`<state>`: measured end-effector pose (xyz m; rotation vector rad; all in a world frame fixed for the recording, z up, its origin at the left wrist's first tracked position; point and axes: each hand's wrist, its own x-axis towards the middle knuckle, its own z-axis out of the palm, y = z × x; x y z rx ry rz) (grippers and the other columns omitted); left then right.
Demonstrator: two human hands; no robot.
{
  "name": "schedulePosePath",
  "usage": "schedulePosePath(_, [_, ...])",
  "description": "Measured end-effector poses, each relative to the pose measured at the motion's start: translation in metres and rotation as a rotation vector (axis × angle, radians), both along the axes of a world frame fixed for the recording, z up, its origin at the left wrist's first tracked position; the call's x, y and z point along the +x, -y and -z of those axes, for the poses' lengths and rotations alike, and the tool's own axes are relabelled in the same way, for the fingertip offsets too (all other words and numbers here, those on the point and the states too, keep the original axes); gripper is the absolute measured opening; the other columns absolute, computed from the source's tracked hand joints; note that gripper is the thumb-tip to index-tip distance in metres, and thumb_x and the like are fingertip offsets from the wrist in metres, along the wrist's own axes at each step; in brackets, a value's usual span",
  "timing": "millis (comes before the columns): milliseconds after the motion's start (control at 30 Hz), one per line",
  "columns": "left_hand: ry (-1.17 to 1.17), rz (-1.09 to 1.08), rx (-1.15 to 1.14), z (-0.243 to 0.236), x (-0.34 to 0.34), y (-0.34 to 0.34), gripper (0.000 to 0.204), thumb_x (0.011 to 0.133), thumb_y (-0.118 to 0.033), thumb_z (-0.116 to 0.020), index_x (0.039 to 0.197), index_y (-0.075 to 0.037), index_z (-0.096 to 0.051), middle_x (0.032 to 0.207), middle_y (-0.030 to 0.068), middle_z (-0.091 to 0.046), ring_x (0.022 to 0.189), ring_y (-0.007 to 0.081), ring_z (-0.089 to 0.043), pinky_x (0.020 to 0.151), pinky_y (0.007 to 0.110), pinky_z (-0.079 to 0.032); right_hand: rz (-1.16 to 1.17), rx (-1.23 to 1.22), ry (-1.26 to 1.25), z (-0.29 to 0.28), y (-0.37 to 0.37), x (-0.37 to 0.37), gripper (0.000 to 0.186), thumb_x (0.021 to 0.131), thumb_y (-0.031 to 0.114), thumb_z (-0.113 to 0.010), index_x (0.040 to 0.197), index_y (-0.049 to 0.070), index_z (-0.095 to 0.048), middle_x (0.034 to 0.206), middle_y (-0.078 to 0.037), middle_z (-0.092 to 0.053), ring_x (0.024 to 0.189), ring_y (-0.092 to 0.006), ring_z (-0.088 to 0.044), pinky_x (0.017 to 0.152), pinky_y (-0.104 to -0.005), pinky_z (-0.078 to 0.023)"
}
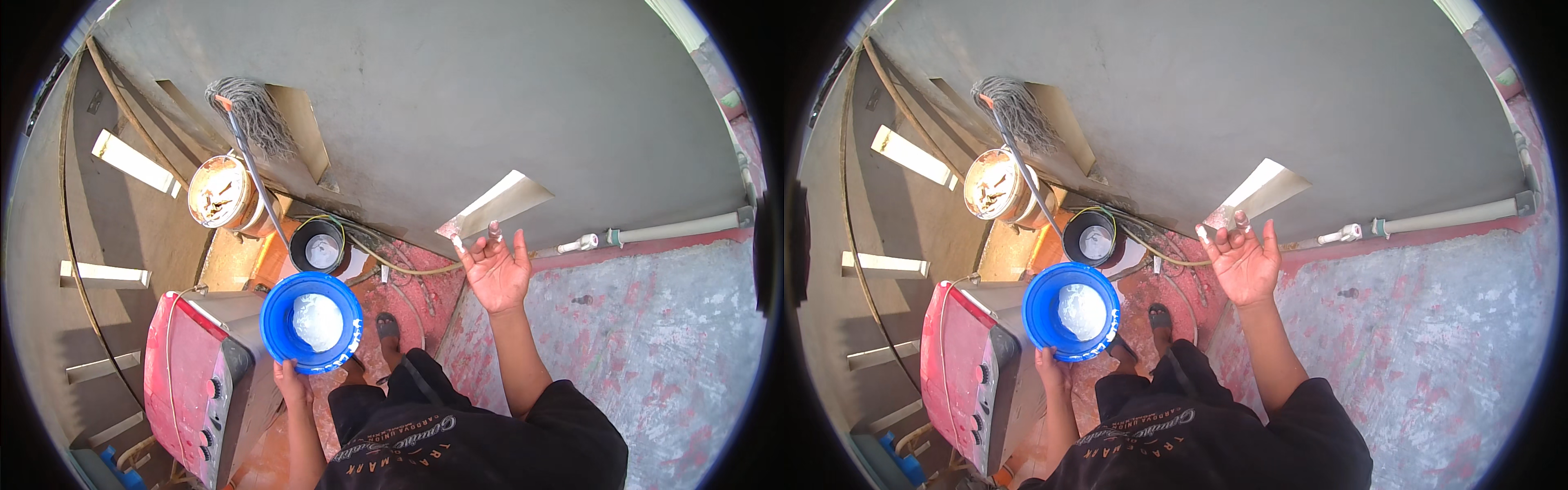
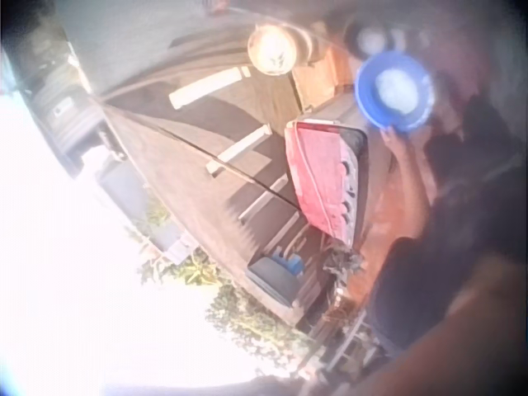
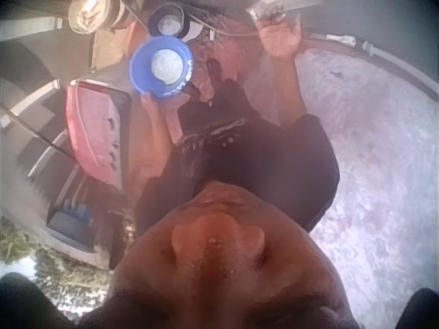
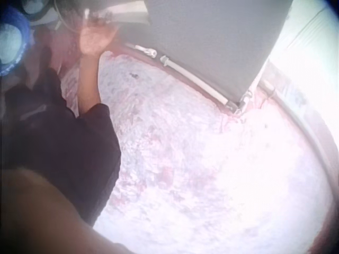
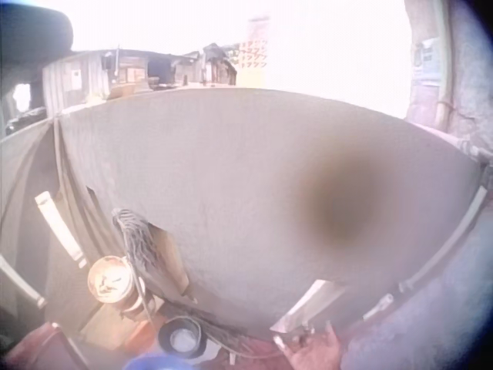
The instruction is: The person fills a blue bucket with water, then scoops white paint from a can into the bucket. They stir the mixture with a trowel and later with a paintbrush, preparing a paint mixture on a tiled balcony.
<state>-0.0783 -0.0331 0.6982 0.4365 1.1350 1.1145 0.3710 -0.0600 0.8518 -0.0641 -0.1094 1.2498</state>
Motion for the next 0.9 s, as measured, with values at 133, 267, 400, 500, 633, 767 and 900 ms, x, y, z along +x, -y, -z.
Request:
schedulePosePath(133, [-0.019, -0.059, -0.004, -0.011, -0.002, 0.010, 0.032, 0.093, 0.002, -0.048, 0.123, -0.003, -0.059, 0.112, 0.0064, -0.066, 0.101, 0.0176, -0.064, 0.095, 0.036, -0.053, 0.038, -0.176, -0.045, -0.002, -0.016, -0.004, 0.054, 0.108, 0.049, -0.039, 0.119, 0.004, -0.066, 0.102, -0.013, -0.074, 0.125, -0.0307, -0.060, 0.120, -0.0525, -0.034])
schedulePosePath(267, [-0.026, -0.076, 0.031, -0.026, -0.004, 0.024, 0.030, 0.094, 0.001, -0.049, 0.122, -0.003, -0.059, 0.111, 0.0059, -0.067, 0.098, 0.0170, -0.064, 0.094, 0.035, -0.053, -0.066, -0.412, 0.282, -0.007, -0.027, -0.005, 0.050, 0.108, 0.046, -0.041, 0.119, 0.003, -0.065, 0.114, -0.013, -0.072, 0.124, -0.0314, -0.061, 0.113, -0.0507, -0.043])
schedulePosePath(400, [-0.060, -0.202, -0.032, -0.043, -0.018, 0.048, 0.019, 0.091, 0.001, -0.054, 0.108, -0.005, -0.061, 0.098, 0.0030, -0.068, 0.084, 0.0120, -0.063, 0.080, 0.029, -0.054, -0.388, -0.589, 1.273, 0.012, -0.039, -0.030, 0.043, 0.107, 0.037, -0.051, 0.125, 0.000, -0.063, 0.132, -0.016, -0.065, 0.124, -0.0308, -0.061, 0.104, -0.0468, -0.049])
schedulePosePath(500, [-0.038, -0.291, -0.016, -0.058, -0.039, 0.079, 0.016, 0.088, -0.001, -0.058, 0.103, -0.006, -0.062, 0.091, 0.0021, -0.067, 0.075, 0.0109, -0.063, 0.069, 0.029, -0.056, -0.476, -0.498, 2.567, 0.034, -0.040, -0.067, 0.049, 0.098, 0.039, -0.063, 0.123, -0.003, -0.064, 0.118, -0.026, -0.068, 0.114, -0.0431, -0.063, 0.098, -0.0459, -0.048])
schedulePosePath(633, [-0.091, -0.427, -0.095, -0.089, -0.088, 0.136, 0.014, 0.089, -0.002, -0.061, 0.102, -0.005, -0.061, 0.088, 0.0016, -0.065, 0.073, 0.0092, -0.063, 0.066, 0.026, -0.054, -0.776, -0.392, 2.046, 0.049, -0.047, -0.135, 0.038, 0.103, 0.031, -0.059, 0.120, -0.001, -0.066, 0.110, -0.017, -0.072, 0.107, -0.0278, -0.068, 0.090, -0.0377, -0.051])
schedulePosePath(767, [-0.077, -0.621, -0.067, -0.122, -0.146, 0.207, 0.015, 0.089, -0.002, -0.062, 0.104, -0.004, -0.061, 0.092, 0.0029, -0.067, 0.075, 0.0091, -0.063, 0.069, 0.026, -0.054, -0.970, -0.246, 1.901, 0.044, -0.049, -0.248, 0.034, 0.107, 0.027, -0.054, 0.125, 0.001, -0.065, 0.111, -0.009, -0.070, 0.107, -0.0173, -0.066, 0.087, -0.0297, -0.051])
schedulePosePath(900, [0.015, -0.851, 0.028, -0.144, -0.216, 0.289, 0.019, 0.089, -0.001, -0.062, 0.108, -0.002, -0.062, 0.097, 0.0051, -0.069, 0.082, 0.0108, -0.065, 0.078, 0.027, -0.054, -1.258, -0.210, 1.484, 0.022, -0.013, -0.398, 0.045, 0.109, 0.034, -0.050, 0.141, 0.004, -0.052, 0.134, -0.015, -0.061, 0.123, -0.0246, -0.060, 0.104, -0.0375, -0.049])
